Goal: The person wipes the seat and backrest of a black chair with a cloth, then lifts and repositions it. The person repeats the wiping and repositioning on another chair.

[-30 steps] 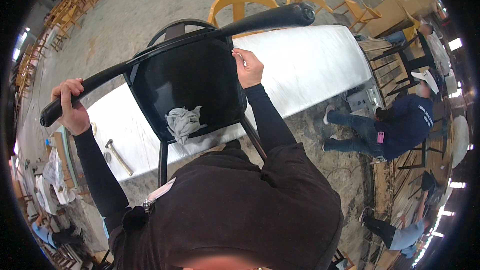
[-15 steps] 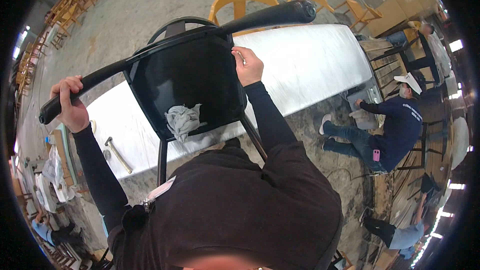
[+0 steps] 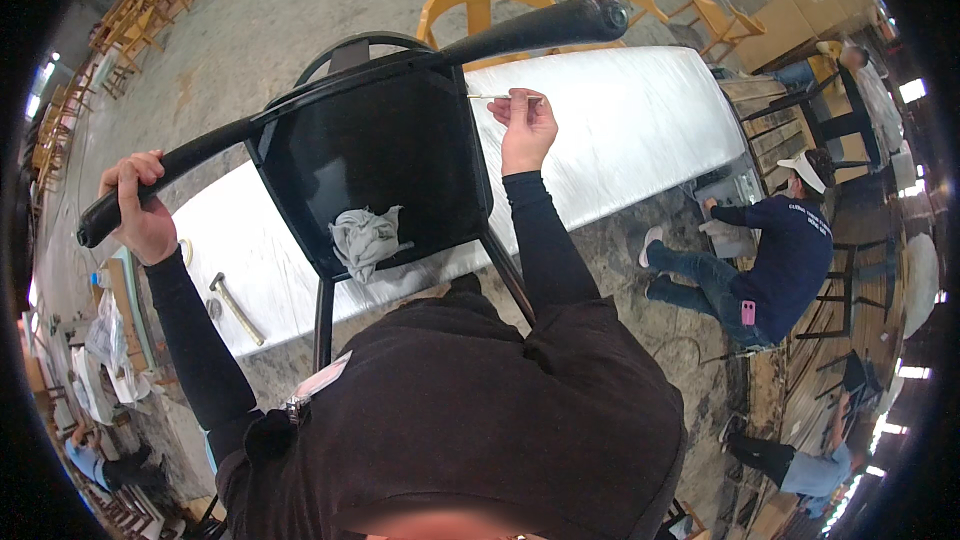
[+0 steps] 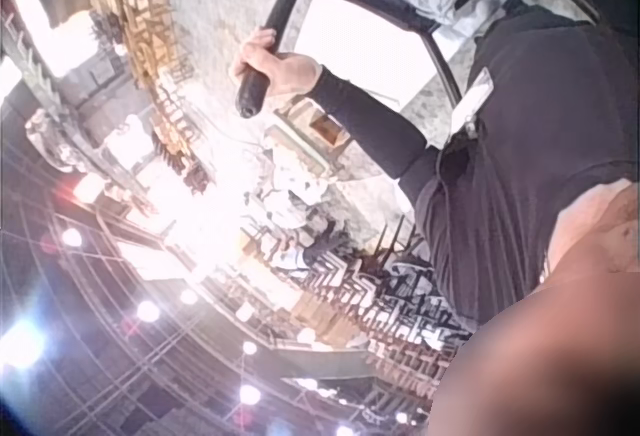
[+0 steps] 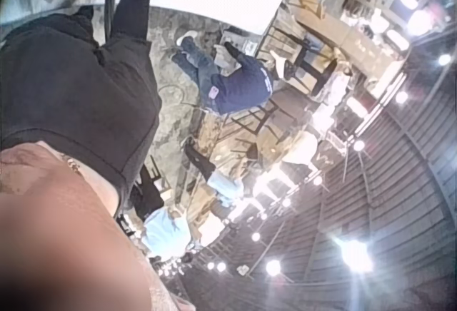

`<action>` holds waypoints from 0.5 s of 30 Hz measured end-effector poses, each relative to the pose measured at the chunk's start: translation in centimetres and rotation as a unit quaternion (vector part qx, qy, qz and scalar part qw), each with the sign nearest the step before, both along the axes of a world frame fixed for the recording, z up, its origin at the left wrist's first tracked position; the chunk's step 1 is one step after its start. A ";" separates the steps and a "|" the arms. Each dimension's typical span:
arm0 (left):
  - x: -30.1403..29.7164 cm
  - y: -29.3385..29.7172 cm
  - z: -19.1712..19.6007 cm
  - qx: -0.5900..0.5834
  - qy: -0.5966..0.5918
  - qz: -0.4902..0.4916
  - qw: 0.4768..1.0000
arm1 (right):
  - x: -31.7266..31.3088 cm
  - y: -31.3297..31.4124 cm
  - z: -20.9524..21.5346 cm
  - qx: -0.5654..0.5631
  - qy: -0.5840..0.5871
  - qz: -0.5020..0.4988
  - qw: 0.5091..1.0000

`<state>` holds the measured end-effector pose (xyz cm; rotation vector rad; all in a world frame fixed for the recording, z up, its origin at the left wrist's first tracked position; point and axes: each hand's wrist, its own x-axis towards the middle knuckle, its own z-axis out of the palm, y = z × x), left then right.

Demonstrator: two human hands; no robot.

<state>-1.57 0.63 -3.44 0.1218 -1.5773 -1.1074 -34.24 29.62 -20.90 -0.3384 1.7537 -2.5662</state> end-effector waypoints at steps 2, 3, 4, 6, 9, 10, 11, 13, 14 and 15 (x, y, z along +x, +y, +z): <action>0.0 -0.1 0.0 0.002 0.006 -0.006 1.000 | 0.2 0.6 0.8 -0.013 -0.017 0.027 0.999; 0.0 -0.2 0.0 0.003 0.009 -0.009 1.000 | 0.4 0.8 1.1 -0.019 -0.026 0.026 0.999; 0.0 -0.2 -0.1 0.001 0.007 -0.009 1.000 | 0.5 1.1 1.4 -0.024 -0.029 0.036 0.999; 0.1 -0.4 -0.1 -0.003 0.004 -0.007 1.000 | 1.0 1.4 1.9 -0.030 -0.042 0.046 0.998; 0.2 -0.6 -0.2 -0.006 -0.001 -0.002 1.000 | 1.4 1.8 2.2 -0.030 -0.067 0.054 0.996; 0.2 -0.7 -0.2 -0.006 0.000 -0.005 1.000 | 1.5 2.0 2.2 -0.040 -0.057 0.065 0.995; 0.2 -0.7 -0.2 -0.006 0.001 -0.007 1.000 | 1.5 2.1 2.0 -0.040 -0.064 0.070 0.995; 0.2 -0.8 -0.3 -0.002 0.005 -0.010 1.000 | 1.8 2.8 1.4 -0.012 -0.052 0.087 0.995; 0.3 -0.9 -0.3 0.003 0.005 -0.011 1.000 | 1.9 3.3 1.0 0.016 -0.034 0.098 0.994; 0.3 -0.9 -0.4 0.008 0.003 -0.012 1.000 | 2.3 3.9 0.4 0.032 -0.006 0.115 0.993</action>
